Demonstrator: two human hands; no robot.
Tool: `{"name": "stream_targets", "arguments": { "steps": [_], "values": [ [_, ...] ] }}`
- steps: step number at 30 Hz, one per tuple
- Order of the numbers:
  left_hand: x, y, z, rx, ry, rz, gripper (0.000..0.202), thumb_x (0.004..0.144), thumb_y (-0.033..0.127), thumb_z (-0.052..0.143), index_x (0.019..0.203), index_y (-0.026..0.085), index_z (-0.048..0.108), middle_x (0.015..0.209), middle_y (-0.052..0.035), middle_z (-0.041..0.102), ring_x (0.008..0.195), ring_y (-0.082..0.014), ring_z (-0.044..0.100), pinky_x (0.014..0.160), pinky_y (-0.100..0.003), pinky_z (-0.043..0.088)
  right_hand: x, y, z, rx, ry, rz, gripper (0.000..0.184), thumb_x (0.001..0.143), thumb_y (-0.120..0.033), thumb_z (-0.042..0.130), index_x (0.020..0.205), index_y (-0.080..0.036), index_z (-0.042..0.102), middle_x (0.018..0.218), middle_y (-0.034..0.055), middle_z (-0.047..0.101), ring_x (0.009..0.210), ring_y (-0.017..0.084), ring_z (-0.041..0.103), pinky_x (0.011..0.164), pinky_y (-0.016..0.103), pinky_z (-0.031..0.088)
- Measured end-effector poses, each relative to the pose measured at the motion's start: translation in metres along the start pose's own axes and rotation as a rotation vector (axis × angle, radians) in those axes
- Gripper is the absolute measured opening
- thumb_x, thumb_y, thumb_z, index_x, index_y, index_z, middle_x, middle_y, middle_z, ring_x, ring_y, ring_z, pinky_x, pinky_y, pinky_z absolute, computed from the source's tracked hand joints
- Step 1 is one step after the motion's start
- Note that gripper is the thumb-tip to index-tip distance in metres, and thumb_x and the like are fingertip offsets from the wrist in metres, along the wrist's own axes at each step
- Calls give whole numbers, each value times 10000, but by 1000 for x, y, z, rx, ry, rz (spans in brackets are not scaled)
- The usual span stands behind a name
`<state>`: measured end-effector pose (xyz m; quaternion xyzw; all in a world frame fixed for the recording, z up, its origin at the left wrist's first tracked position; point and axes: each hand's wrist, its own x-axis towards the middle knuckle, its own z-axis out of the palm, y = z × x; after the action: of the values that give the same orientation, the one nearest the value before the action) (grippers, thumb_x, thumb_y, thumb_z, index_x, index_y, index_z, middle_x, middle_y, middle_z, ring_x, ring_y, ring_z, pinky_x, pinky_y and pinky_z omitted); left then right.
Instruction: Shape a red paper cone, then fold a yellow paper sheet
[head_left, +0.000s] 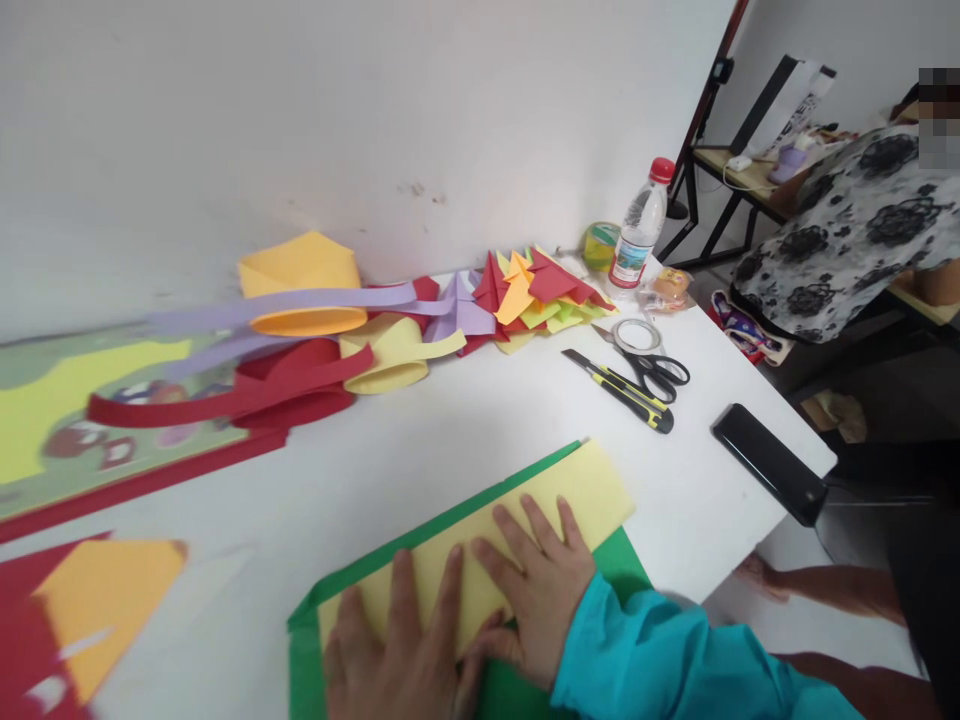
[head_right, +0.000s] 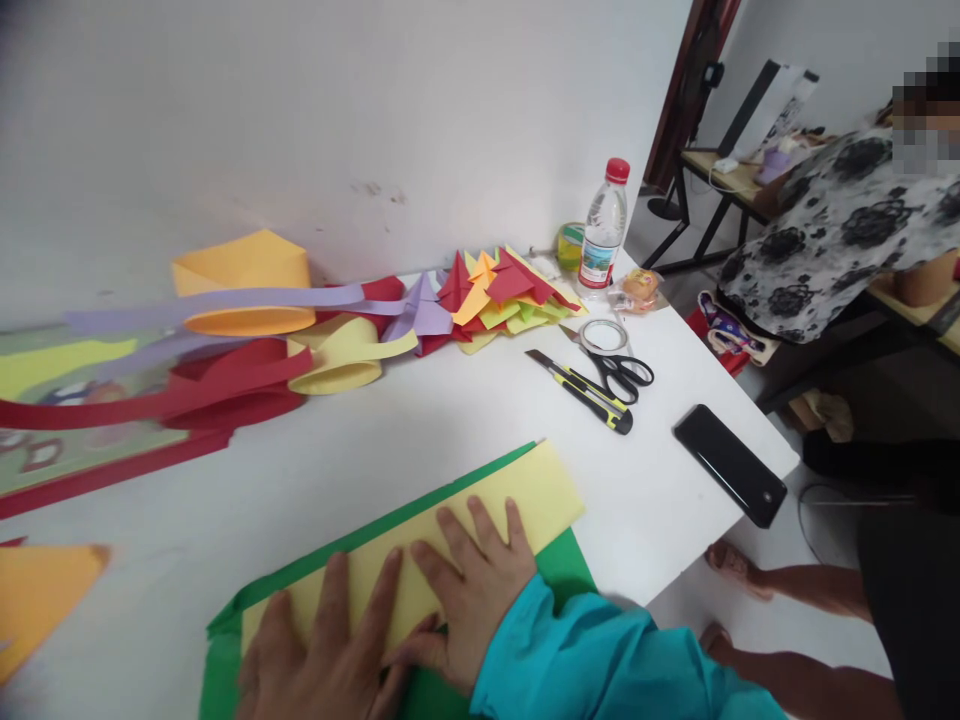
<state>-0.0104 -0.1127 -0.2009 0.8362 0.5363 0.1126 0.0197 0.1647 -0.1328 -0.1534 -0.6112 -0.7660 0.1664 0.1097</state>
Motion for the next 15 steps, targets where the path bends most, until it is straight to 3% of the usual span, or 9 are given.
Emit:
{"name": "stream_targets", "arguments": {
  "steps": [8,15],
  "values": [
    [3,5,-4,29,0,-10,566,836,449,433,1322,163,484,1469,-193,282,1364,-476,17,983,-680,246,-5,18,12,-109,110,22,715,851,-594,436,1446,-249,242,1529,49,207,1395,308,162,1095,590,182],
    [3,6,-2,36,46,-7,547,846,419,445,1338,180,460,1459,-184,300,1368,-463,27,980,-672,258,-10,36,9,-157,113,89,756,848,-607,429,1462,-240,187,1538,54,163,1395,308,164,1092,561,198]
  ]
}}
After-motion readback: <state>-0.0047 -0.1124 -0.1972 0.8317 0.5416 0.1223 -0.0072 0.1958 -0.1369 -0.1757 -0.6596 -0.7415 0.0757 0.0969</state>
